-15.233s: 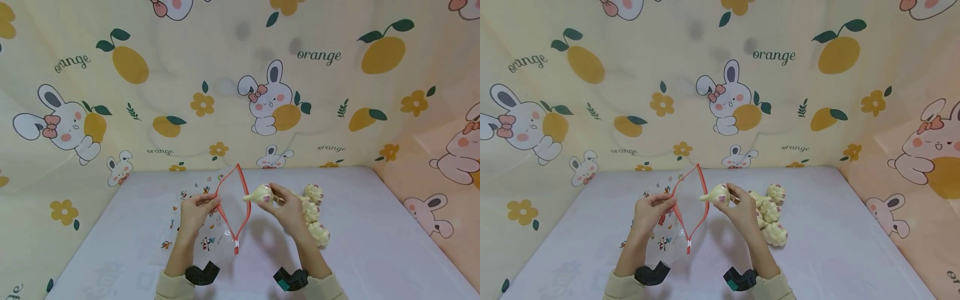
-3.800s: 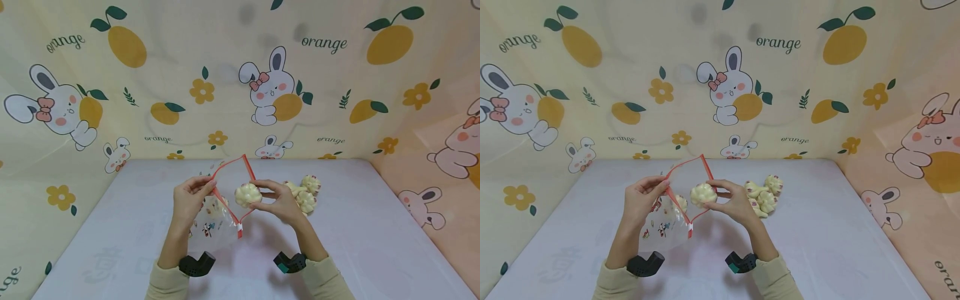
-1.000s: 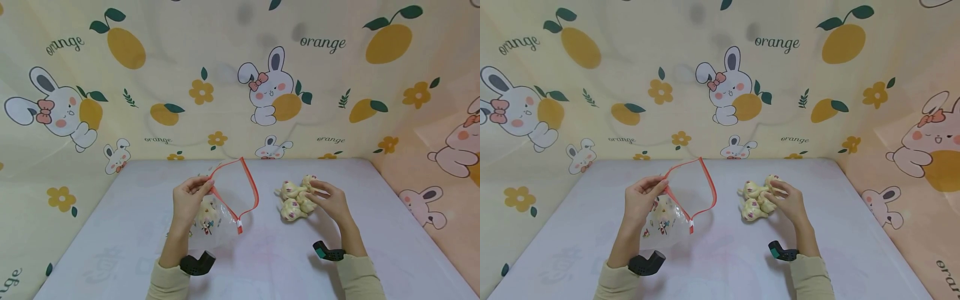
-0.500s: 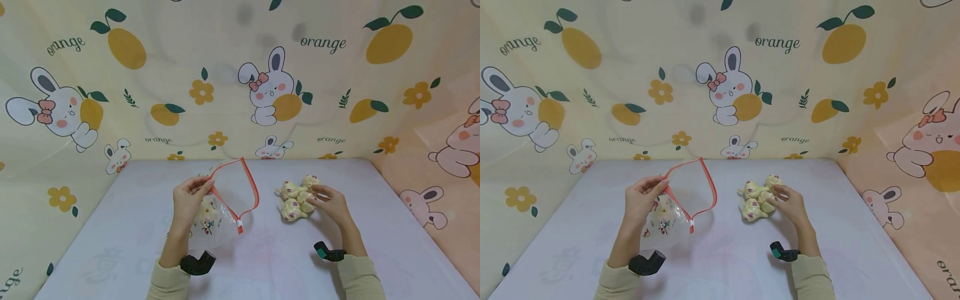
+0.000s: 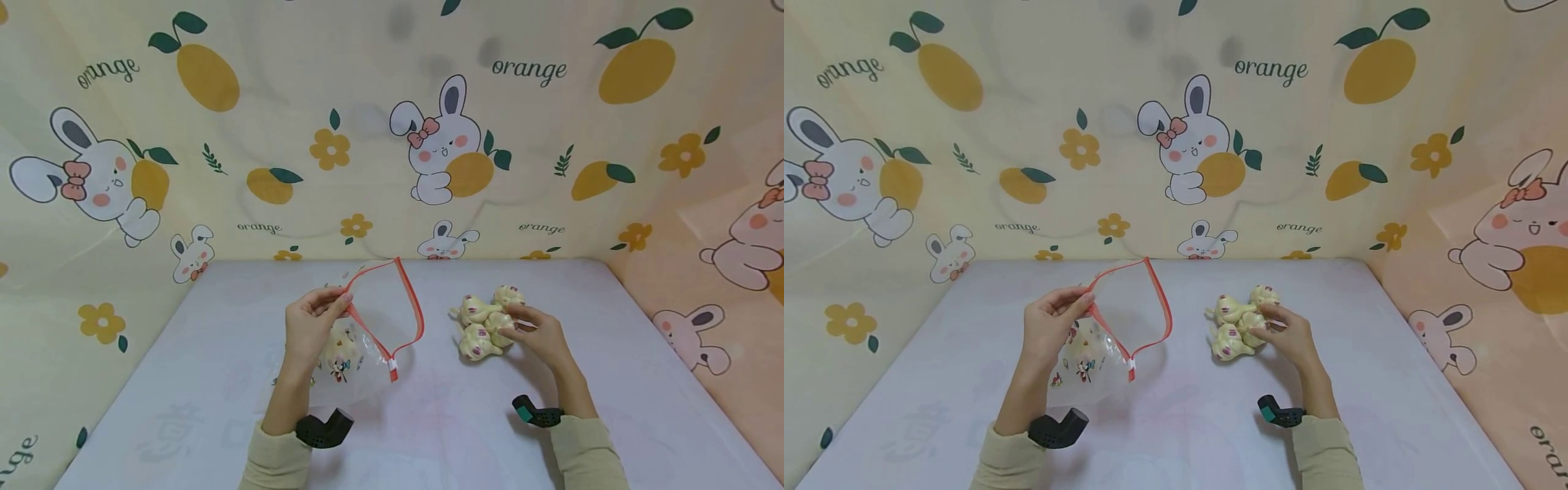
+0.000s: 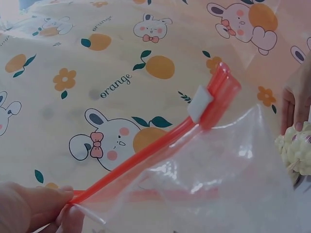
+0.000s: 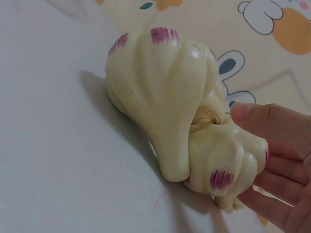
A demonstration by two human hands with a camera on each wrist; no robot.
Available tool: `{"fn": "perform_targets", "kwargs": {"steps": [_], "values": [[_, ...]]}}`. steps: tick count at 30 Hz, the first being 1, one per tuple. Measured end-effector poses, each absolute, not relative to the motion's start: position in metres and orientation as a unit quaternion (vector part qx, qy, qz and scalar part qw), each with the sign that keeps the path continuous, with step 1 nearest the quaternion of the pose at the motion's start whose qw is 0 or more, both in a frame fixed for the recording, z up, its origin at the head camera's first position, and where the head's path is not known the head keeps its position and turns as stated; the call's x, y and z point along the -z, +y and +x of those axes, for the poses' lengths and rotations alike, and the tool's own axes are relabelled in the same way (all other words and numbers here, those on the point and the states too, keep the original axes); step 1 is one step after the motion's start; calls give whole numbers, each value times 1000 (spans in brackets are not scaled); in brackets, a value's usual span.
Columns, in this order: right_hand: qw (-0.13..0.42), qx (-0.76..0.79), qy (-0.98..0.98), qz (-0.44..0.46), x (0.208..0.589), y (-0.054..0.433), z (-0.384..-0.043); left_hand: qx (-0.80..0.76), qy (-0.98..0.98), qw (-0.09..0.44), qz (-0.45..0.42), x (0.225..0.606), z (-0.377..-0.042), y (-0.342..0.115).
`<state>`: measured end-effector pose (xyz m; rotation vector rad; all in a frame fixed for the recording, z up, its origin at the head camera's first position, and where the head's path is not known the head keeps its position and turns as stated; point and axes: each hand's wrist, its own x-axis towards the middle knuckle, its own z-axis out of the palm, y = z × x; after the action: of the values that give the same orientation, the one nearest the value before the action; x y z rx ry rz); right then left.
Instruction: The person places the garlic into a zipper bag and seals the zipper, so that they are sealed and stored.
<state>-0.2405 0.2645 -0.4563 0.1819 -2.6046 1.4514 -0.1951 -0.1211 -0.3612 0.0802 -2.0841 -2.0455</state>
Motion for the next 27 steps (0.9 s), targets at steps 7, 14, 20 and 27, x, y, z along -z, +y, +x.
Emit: {"fn": "perform_targets", "kwargs": {"steps": [7, 14, 20, 27], "values": [[54, -474, -877, 50, 456, 265, -242, 695, -710, 113, 22, 361, -196, -121], [46, -452, -890, 41, 460, 267, -244, 693, -712, 110, 29, 360, -195, -121], [48, -436, -898, 39, 459, 266, -244, 693, -711, 110, 33, 360, -195, -121], [69, -423, -903, 42, 458, 265, -243, 693, -712, 110, 39, 360, -195, -121]]}}
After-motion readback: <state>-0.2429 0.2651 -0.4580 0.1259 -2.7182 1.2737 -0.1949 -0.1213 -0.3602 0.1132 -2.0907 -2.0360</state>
